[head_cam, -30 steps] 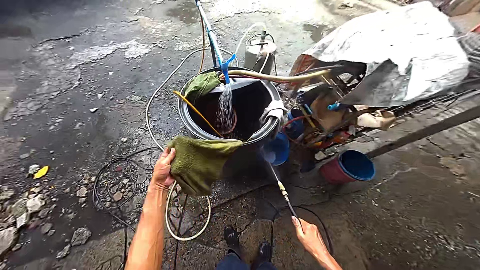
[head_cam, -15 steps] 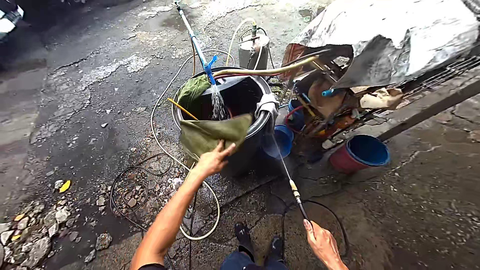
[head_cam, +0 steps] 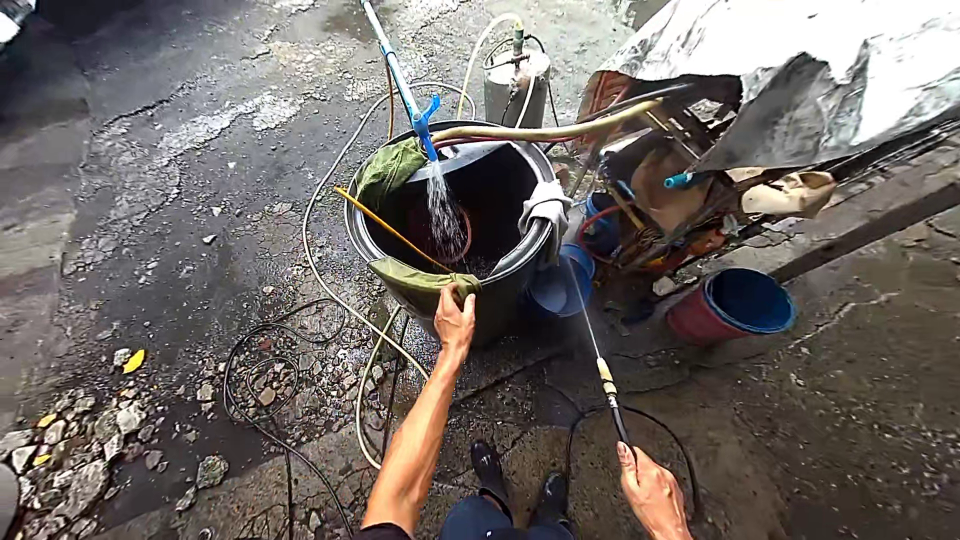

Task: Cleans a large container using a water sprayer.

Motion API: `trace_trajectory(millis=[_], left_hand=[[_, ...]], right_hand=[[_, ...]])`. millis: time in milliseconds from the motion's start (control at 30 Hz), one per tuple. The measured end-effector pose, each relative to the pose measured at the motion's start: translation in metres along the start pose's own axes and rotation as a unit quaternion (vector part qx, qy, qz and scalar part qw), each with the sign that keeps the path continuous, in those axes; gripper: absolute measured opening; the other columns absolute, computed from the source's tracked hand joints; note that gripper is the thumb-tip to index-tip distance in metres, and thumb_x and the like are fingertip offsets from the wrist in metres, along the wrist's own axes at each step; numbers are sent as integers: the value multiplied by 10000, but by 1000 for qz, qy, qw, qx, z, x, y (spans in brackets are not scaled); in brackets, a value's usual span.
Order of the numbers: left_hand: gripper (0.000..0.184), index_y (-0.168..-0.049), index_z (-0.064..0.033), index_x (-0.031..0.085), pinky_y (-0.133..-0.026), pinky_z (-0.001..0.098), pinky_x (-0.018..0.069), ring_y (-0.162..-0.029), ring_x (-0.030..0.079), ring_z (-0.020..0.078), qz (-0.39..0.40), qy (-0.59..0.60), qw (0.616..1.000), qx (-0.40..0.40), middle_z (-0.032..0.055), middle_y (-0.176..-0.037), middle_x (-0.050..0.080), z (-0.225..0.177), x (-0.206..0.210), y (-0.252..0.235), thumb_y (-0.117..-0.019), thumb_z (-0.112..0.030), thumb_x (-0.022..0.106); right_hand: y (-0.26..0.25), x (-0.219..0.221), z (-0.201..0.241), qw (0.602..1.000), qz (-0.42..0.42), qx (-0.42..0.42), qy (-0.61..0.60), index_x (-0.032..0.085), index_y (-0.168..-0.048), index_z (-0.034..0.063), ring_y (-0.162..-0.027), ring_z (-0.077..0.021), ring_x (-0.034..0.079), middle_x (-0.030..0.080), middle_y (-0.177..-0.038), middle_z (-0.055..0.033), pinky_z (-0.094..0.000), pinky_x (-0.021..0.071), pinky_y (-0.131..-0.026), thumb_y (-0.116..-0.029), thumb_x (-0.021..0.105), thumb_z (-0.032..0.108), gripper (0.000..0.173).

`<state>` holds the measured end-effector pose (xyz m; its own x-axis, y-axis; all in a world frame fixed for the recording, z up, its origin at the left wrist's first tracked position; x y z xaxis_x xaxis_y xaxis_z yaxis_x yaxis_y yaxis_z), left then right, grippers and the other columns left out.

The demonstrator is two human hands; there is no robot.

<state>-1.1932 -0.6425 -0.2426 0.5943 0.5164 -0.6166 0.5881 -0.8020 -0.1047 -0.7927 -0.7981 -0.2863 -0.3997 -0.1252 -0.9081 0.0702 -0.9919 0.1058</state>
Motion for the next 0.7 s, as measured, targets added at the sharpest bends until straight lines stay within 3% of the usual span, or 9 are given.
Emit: trace_trajectory(millis=[133,267,333,367,400,500,600,667,700], left_hand=[[284,-1234,-35,679,-875,537,579,-1023,715,324,-44,-1,998,46,164,-1158,722,-35,23,3,-982,-100,566],[375,-1363,-84,629,-959,490,569,-1128,697,283,193,-46,964,176,133,-1265,699,-55,57,25,-1016,-106,488],[467,-1511,-136,493,-1024,536,519,-1203,661,305,349,-49,920,174,140,-1332,667,-51,58,31,-1045,-156,489],[473,-1521,-144,487,-1016,552,516,-1176,670,314,363,-48,916,162,144,-1283,687,-49,48,31,-1050,-182,499],[426,-1475,-139,549,-1012,537,526,-1154,684,299,316,-47,935,153,135,-1248,707,-47,32,26,-1056,-195,496],[332,-1305,-83,680,-1052,498,507,-1207,640,316,35,-100,986,128,157,-1266,683,-19,-21,-14,-1042,-218,530],[539,-1486,0,475,-1129,599,386,-1390,427,474,-116,-114,987,11,292,-1508,436,35,-52,-39,-995,-192,587],[662,-1570,34,303,-1206,545,308,-1482,330,428,-157,5,985,-64,291,-1603,312,69,-51,-41,-977,-90,569],[690,-1599,24,232,-1215,499,318,-1485,355,375,-153,87,979,-101,270,-1611,322,80,-47,-39,-995,-53,556]], right_hand=[[-8,-2,14,1000,-8,-16,12,668,-830,-43,-662,-429,691,645,-667,-215,-583,533,-588,-1079,329,419,625],[-1,-3,18,999,19,-21,29,683,-856,-51,-672,-425,704,662,-686,-226,-576,545,-598,-1080,343,406,612],[-1,-12,21,998,54,1,25,684,-916,-79,-743,-450,715,683,-753,-261,-595,549,-663,-1098,356,372,586],[1,-16,22,998,63,16,24,682,-930,-88,-764,-457,716,688,-773,-271,-600,548,-683,-1102,362,361,577],[1,-17,22,997,66,27,24,681,-936,-92,-772,-460,717,692,-781,-275,-599,549,-690,-1102,364,359,576],[7,-4,18,997,61,41,22,684,-917,-80,-757,-451,717,689,-765,-265,-600,549,-681,-1100,362,374,586],[19,3,25,998,55,42,12,683,-903,-95,-734,-455,712,678,-741,-270,-594,548,-665,-1098,381,349,571],[15,7,29,998,51,43,-6,680,-910,-105,-738,-462,707,677,-745,-275,-598,543,-676,-1098,390,349,570],[14,13,27,998,54,43,-13,682,-904,-96,-737,-460,706,677,-742,-268,-600,543,-678,-1096,385,362,579]])
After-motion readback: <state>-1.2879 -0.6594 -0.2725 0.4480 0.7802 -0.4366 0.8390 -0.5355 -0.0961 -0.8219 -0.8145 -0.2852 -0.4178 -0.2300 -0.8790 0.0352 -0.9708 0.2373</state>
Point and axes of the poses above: each hand's wrist, its own y-axis away from the middle knuckle, its own x-axis out of the palm, z = x × y, the point moved 3 cm from there along -y, towards the middle knuckle
